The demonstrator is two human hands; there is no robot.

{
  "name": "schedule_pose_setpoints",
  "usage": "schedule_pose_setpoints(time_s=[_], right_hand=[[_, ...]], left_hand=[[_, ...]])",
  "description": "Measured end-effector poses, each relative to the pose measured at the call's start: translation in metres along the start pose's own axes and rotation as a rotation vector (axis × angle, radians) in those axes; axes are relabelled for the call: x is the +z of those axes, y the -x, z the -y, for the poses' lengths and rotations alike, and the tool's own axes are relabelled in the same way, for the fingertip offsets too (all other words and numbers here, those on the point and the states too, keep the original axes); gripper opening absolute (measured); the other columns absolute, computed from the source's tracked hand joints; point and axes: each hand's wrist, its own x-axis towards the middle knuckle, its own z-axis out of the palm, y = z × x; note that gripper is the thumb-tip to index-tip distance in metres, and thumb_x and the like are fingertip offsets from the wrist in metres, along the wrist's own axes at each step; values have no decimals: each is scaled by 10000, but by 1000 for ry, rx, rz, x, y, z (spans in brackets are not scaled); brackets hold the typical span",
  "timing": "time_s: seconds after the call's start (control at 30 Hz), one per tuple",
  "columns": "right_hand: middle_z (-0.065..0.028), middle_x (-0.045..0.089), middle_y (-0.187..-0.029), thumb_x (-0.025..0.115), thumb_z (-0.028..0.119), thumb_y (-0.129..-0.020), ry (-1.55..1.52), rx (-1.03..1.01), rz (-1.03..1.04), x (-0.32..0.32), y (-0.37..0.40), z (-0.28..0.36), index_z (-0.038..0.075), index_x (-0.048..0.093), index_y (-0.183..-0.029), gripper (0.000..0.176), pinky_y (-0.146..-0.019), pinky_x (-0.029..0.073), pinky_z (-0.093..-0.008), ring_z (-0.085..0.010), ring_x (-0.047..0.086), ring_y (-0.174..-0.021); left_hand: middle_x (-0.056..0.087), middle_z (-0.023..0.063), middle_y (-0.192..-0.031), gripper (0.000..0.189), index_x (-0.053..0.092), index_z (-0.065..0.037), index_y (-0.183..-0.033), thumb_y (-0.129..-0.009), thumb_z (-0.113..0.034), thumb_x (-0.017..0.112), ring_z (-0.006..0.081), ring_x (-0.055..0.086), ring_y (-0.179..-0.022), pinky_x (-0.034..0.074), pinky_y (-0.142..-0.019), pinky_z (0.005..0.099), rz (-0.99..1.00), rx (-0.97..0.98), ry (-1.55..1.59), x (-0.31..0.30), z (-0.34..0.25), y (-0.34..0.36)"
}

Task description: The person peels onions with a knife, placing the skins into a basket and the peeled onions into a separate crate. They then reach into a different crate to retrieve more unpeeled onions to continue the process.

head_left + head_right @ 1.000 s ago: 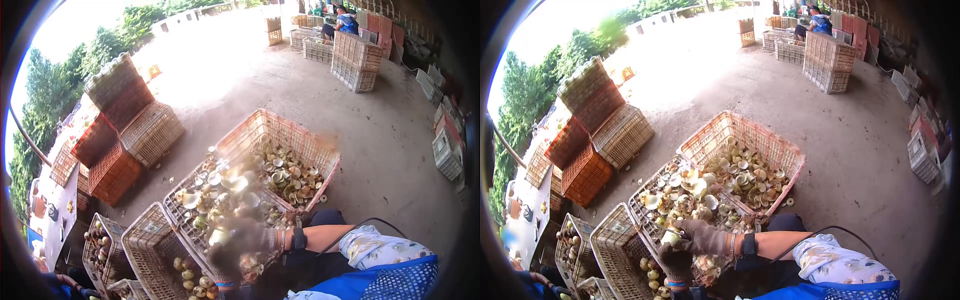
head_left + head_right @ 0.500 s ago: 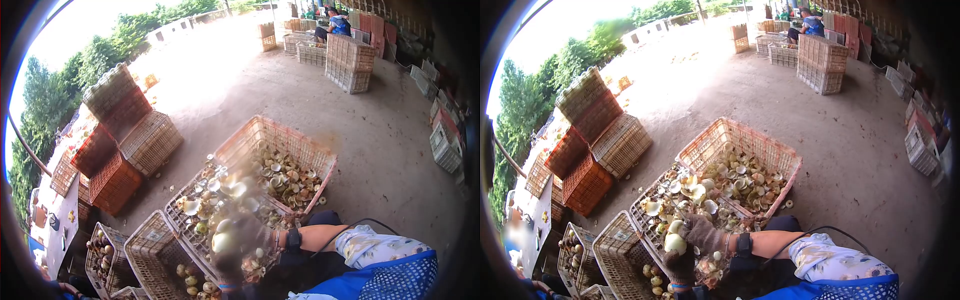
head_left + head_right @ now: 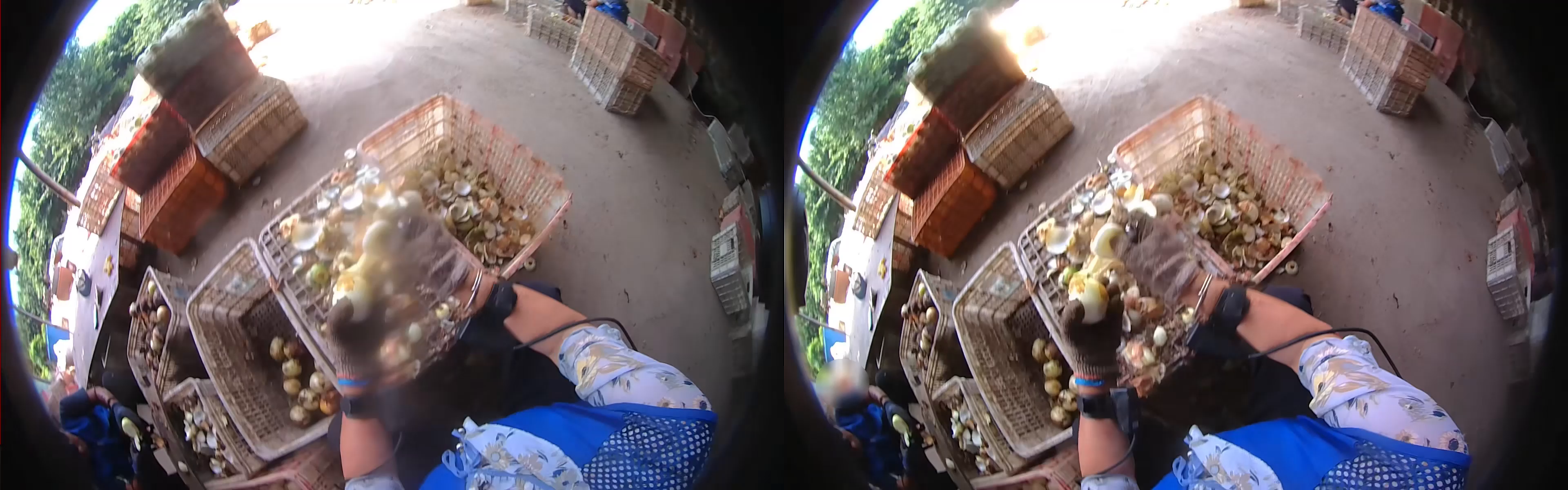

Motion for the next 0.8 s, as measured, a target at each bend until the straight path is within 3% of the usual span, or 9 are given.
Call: schedule_pose_setpoints(time_s=[0.03, 0.07, 0.1, 0.17, 0.2, 0.23, 0.37, 0.57, 0.8], right_hand=[[-145, 655, -964, 603, 127, -872, 625, -81, 283, -15, -9, -9, 22, 530, -1224, 374, -784, 528, -318, -209, 647, -863], [-183, 659, -969, 657, 166, -888, 50, 333, -57, -4, -10, -7, -19, 521, -1233, 414, -738, 541, -329, -236, 656, -863], [-183, 659, -969, 657, 166, -888, 46, 329, -42, 1, -8, -8, -19, 521, -1233, 414, -738, 541, -329, -236, 656, -863], [-180, 673, -997, 714, 201, -879, -1020, 760, -38, 11, 0, -6, -29, 541, -1226, 450, -767, 540, -313, -222, 659, -880], [-142, 687, -993, 743, 215, -862, -336, 340, 159, 9, 9, 2, -34, 573, -1188, 444, -771, 538, -293, -190, 658, -870], [-129, 689, -986, 763, 271, -843, -326, -32, 217, 11, 5, 16, -33, 583, -1164, 478, -771, 538, -303, -185, 654, -871], [-205, 669, -957, 763, 291, -817, -132, 200, 338, 16, 20, 27, 7, 619, -1092, 421, -781, 518, -385, -324, 661, -892], [-187, 680, -867, 727, 255, -845, -262, 341, 391, 25, 35, 15, 1, 619, -1100, 376, -726, 528, -380, -292, 677, -795], [-166, 658, -753, 667, 207, -859, -134, 211, 220, 53, 61, -23, 19, 627, -1020, 251, -656, 523, -362, -297, 659, -703]], left_hand=[[625, 158, -1168, 521, 539, -19, -1251, -802, -246, 676, 302, 589, -1119, 460, -987, 450, -45, 117, -108, -16, 3, -4], [625, 158, -1168, 521, 539, -19, -1251, -802, -246, 676, 302, 589, -1119, 460, -987, 450, -62, 132, -100, -15, 3, -5], [630, 156, -1157, 497, 548, -32, -1244, -816, -251, 672, 292, 590, -1117, 452, -997, 461, -77, 229, -436, -11, 3, -5], [636, 153, -1146, 473, 558, -44, -1237, -829, -256, 668, 282, 592, -1115, 444, -1007, 472, -83, 329, -779, -18, 2, -7], [648, 128, -1095, 433, 572, -65, -1213, -843, -270, 665, 254, 613, -1043, 470, -971, 468, -129, 308, -719, -34, 5, -9], [659, 102, -1044, 393, 586, -86, -1189, -858, -284, 661, 227, 635, -971, 496, -934, 463, -156, 290, -656, -42, 8, -12], [627, 13, -836, 297, 596, -105, -1109, -893, -307, 628, 154, 585, -641, 544, -711, 379, -306, 42, -61, 34, -4, 19], [566, 88, -1115, 292, 565, -37, -1154, -865, -76, 581, 205, 562, -1014, 503, -864, 363, -170, 256, -810, 9, 0, 14], [555, 83, -1085, 364, 545, -22, -1152, -800, -67, 628, 192, 569, -1008, 530, -774, 305, -107, 374, -1031, -17, 3, 5]])
